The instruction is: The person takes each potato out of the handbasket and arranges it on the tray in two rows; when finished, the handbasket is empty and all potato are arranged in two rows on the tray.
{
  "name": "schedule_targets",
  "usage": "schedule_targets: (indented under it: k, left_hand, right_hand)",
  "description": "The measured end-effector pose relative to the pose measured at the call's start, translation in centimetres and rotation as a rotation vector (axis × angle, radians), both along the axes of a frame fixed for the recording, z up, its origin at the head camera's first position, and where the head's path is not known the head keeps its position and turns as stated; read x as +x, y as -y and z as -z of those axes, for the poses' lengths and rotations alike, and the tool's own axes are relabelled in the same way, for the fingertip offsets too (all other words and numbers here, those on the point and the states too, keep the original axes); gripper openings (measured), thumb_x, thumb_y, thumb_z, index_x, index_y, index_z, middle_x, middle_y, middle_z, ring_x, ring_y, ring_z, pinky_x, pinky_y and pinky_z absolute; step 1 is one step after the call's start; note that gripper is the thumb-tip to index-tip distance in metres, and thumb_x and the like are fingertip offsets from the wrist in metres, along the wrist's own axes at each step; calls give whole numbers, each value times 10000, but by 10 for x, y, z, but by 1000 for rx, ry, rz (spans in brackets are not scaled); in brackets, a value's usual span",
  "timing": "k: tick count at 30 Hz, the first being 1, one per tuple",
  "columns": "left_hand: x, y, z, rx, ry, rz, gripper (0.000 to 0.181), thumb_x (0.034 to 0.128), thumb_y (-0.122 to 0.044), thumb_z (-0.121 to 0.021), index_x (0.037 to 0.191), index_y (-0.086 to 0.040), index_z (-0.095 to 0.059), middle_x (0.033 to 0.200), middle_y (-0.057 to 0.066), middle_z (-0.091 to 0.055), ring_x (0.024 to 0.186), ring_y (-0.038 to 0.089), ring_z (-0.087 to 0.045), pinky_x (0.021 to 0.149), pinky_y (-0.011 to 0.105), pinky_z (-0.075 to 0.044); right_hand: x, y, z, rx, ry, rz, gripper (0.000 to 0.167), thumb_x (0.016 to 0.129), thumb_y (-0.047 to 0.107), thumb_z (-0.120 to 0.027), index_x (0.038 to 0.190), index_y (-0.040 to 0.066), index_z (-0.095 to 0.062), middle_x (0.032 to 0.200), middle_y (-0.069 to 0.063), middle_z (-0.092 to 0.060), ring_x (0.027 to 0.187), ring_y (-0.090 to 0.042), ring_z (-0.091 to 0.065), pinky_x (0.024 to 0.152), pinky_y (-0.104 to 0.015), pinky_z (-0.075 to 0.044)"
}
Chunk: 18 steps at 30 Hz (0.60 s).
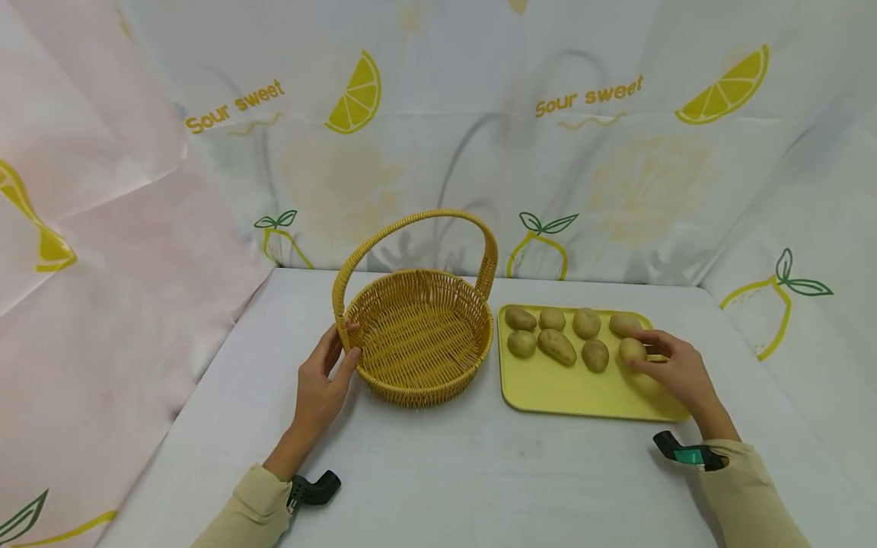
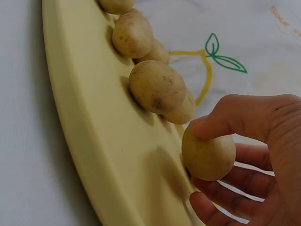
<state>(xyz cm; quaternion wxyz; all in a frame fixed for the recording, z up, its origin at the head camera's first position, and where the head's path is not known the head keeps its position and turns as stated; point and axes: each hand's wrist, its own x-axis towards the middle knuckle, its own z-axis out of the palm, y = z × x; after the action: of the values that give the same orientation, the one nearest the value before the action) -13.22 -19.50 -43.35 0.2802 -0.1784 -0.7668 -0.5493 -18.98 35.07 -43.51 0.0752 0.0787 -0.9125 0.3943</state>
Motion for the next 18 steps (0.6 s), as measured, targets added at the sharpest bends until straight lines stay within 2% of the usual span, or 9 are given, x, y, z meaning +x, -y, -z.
schedule_targets:
  k: [8,18]
  left_hand:
    - [-2,0,0,2,1,3,495,995,130,-606,1464,157,-449,1385,269,-595,1364,500,-469,1139,291,-402]
    - [-1,1,1,0,-1,-1,499,990,138,-605,1457,183,-435,1370,319,-586,1360,494,-475,1132,279,-406]
  right_hand:
    - [-3,-3,5,19,11,-1,505,887,125,-841,1304,-76,-639,1222,-281,-670,888,113,-551,712,-127,-510]
    - [-5,-3,8,-10,15,-62,455,898,74,-814,1284,-91,-637,1234,-279,-649,905,75,-570,745,-114,-515]
